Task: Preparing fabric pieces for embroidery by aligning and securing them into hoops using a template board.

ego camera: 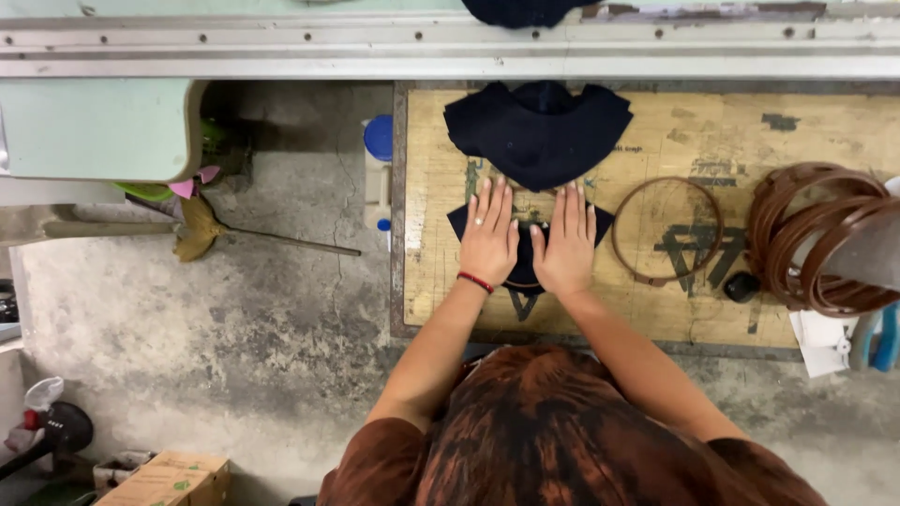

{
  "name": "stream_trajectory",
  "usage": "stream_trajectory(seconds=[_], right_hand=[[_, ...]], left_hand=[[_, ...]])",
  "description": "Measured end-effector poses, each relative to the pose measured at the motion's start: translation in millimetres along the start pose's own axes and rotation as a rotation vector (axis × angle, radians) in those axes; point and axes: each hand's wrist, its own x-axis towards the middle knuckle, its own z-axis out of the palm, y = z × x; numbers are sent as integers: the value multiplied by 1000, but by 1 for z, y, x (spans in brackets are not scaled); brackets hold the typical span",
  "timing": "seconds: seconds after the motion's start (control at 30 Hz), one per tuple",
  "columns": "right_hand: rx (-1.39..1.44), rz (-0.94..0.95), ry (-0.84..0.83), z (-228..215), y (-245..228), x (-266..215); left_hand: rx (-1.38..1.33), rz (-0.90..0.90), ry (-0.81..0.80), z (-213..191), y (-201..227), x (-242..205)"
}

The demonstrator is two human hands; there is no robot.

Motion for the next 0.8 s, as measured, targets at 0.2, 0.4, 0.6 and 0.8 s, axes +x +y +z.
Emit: stream_trajectory(seconds=[0.2,0.4,0.6,0.8], right_hand=[[-90,-31,-20,3,5,0],[-105,32,-71,3,-1,-1],[-361,107,-64,-12,-22,9],[-159,0,-78,2,-1,-3]], left_hand=[[220,-80,-286,4,0,3],[256,-62,-348,8,0,3],[309,42,-403,8,3,7],[338,204,-212,16,4,3]])
